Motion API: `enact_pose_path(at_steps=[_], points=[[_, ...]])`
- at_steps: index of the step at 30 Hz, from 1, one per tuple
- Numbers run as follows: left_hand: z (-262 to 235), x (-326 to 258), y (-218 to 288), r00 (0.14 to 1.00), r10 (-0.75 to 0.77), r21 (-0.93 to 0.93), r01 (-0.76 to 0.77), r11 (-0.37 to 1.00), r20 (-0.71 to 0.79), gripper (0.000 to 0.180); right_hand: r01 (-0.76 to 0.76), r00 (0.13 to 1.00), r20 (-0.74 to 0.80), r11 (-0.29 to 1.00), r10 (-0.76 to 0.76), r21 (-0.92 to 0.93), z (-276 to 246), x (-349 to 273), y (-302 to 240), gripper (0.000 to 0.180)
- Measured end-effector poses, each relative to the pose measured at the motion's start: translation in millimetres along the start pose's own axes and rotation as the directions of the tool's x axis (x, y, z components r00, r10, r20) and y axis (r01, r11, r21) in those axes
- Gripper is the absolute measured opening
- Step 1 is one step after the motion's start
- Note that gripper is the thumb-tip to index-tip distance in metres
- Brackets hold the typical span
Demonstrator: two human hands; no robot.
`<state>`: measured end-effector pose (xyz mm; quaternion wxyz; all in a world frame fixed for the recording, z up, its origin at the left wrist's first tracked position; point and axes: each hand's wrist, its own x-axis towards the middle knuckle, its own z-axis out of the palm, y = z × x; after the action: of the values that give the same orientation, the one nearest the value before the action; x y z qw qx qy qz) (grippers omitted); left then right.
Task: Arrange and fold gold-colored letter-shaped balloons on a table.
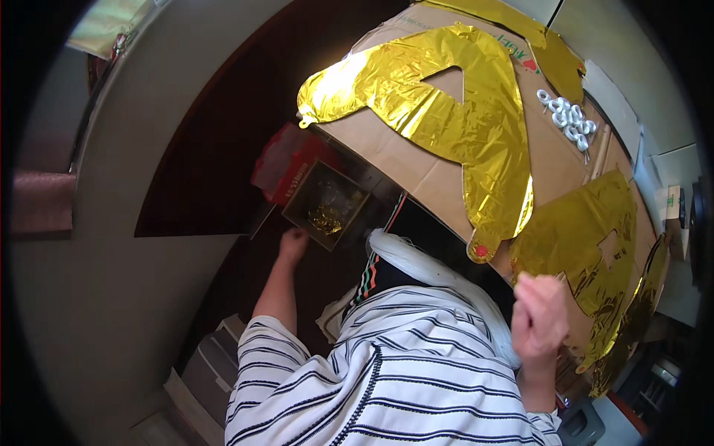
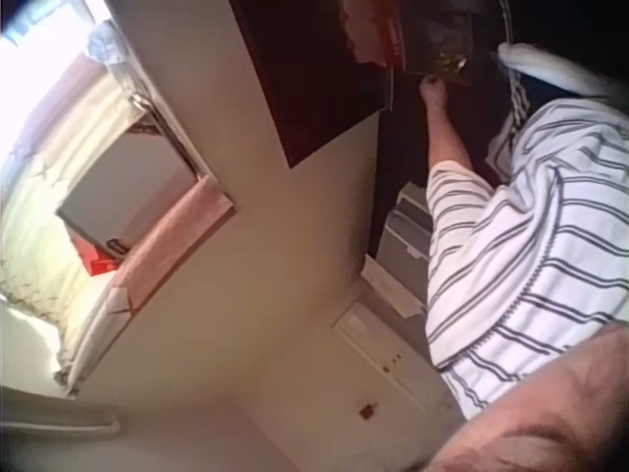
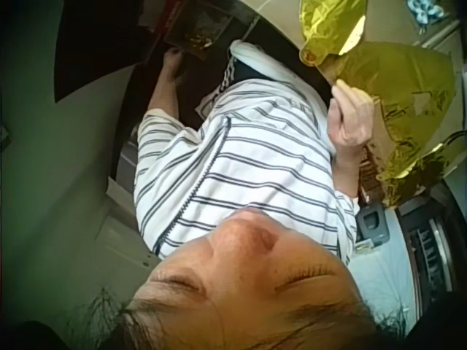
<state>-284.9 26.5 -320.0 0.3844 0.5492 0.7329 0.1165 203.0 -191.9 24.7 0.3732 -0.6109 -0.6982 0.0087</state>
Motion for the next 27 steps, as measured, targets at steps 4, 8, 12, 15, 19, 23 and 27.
enact_pose_path(at_steps=[4,8,12,15,19,23,27], points=[[38,-33,-46,0.978,-0.119,0.172,0.090,0.981,0.172,0.032,0.068,0.987,0.134,0.987,-0.088,0.147,15,-22,-6,0.025],[53,-47,-5,0.966,-0.066,0.243,0.003,0.970,0.251,0.033,0.036,0.978,0.195,0.985,-0.069,0.167,22,-36,-8,0.027],[42,-38,41,0.965,0.098,0.212,-0.152,0.965,0.242,0.033,0.029,0.987,0.154,0.991,-0.049,0.132,9,-37,-7,0.028],[14,-46,124,0.916,0.257,0.230,-0.334,0.914,0.309,0.030,-0.016,0.996,0.087,1.000,0.014,0.023,-11,-44,0,0.028],[-27,-111,261,0.715,0.302,0.268,-0.566,0.780,0.630,0.027,-0.125,0.992,-0.015,0.982,0.124,-0.142,-47,-55,9,0.025],[-42,-196,368,0.380,0.506,-0.117,-0.700,0.705,0.774,0.013,-0.278,0.956,-0.191,0.900,0.223,-0.337,-82,-72,22,0.021],[-11,-242,428,0.185,0.858,-0.326,-0.870,0.370,0.479,0.014,-0.545,0.837,-0.282,0.760,0.469,-0.355,-110,-99,32,0.022]])
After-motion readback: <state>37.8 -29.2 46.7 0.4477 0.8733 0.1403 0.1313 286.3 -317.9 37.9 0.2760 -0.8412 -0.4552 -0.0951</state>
